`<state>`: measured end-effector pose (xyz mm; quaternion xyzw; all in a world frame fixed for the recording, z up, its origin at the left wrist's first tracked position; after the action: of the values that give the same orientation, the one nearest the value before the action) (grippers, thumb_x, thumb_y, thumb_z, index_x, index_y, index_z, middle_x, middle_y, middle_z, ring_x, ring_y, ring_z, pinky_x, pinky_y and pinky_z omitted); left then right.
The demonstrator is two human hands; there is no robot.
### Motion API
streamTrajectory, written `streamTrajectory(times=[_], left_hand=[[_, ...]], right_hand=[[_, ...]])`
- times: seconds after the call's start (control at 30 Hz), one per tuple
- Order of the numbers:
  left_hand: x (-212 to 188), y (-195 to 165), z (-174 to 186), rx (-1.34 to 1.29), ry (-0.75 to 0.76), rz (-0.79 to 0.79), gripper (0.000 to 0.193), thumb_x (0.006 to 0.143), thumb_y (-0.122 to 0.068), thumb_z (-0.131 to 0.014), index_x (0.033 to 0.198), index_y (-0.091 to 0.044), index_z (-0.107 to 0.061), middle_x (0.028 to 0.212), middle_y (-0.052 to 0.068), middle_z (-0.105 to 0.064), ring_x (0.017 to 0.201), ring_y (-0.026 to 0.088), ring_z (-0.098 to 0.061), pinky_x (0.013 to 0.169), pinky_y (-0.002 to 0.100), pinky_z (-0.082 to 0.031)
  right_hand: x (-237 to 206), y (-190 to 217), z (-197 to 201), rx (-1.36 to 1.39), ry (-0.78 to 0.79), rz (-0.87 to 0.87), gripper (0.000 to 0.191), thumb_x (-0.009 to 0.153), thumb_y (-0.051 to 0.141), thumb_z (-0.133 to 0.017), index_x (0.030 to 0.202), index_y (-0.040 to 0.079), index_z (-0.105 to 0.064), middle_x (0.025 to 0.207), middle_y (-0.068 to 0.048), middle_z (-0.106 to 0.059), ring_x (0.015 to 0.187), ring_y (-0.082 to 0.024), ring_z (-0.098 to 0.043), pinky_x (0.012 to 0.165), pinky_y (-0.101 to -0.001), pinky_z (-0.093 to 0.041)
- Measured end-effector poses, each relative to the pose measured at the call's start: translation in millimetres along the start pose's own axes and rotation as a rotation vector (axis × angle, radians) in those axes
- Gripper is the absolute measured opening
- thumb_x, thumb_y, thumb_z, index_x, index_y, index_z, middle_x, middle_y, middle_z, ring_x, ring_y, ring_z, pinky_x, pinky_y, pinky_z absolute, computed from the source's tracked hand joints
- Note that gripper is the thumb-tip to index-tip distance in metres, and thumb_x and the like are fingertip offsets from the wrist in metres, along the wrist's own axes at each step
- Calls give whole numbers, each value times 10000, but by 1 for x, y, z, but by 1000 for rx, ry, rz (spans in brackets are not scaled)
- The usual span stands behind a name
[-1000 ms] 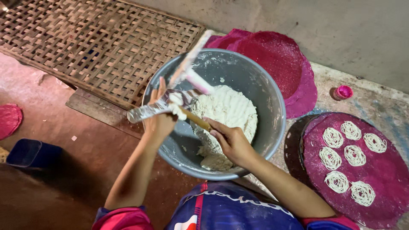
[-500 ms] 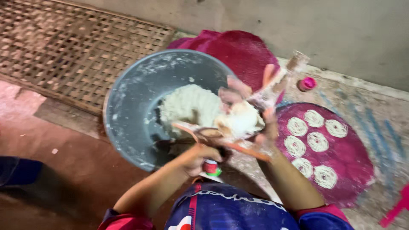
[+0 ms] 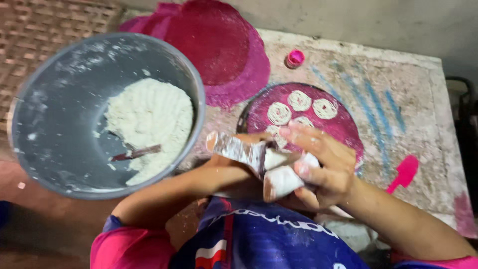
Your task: The person presses dough through a hand-held extruder press over a tray, squeezing out thin noodle strands into round nests. They reload the press with dough from a large basin, wipe the press clean, and place finished noodle nests onto round trays, filling several trays.
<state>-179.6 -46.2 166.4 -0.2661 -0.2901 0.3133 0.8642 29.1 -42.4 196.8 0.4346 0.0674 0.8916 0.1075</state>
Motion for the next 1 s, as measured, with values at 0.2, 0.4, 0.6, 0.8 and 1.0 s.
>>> streamTrajectory(times=[0.2,0.4,0.6,0.8,1.0], left_hand=[[41,33,-35,-732,-52,256,508,751,-114,-848,1209,-45,-641,1121,99,-702,1037,213,-681,911,350,-541],[39,47,-62,-50,-253,97,569,787,-125,-821,1317,-63,-620,1261,132,-693,1209,292,-668,1072,356,-517],[-30,136,-129,25,-516,647,837,931,-229,-748,1555,12,-245,1470,347,-431,1245,462,-580,1081,465,-435],[-47,218,-174,-344,-389,772,702,906,-109,-567,1567,-95,-330,1404,264,-587,1250,419,-589,1046,475,-463],[30,294,-108,-149,-237,637,599,881,-29,-467,1472,-98,-540,1421,219,-595,1327,366,-572,1125,426,-415]], right_hand=[[-24,-24,61,353,194,-449,949,916,416,-723,1670,194,-190,1640,-245,-265,1573,-365,-263,1294,-490,-208],[-178,-75,69,1170,487,-1068,1207,740,530,-847,1595,-108,-284,1687,-188,-330,1565,-295,-296,1256,-434,-206],[-288,-76,76,1139,-61,-1121,1187,707,444,-892,1606,-67,-309,1478,-155,-413,1398,-288,-418,1158,-409,-309],[-227,-47,109,923,-179,-1290,1153,705,468,-842,1580,-61,-307,1392,-166,-512,1277,-271,-524,1047,-374,-409],[-192,-30,95,906,-130,-1316,1116,734,534,-793,1547,-68,-322,1296,-193,-611,1178,-276,-625,1011,-356,-485]])
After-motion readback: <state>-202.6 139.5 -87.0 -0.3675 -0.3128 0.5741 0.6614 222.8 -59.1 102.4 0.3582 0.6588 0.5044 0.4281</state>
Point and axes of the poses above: each hand's wrist, its own x-axis towards the middle knuckle, its own z-axis out of the back of the hand, y = z × x, the point moved 2 cm from there along x, towards the middle knuckle
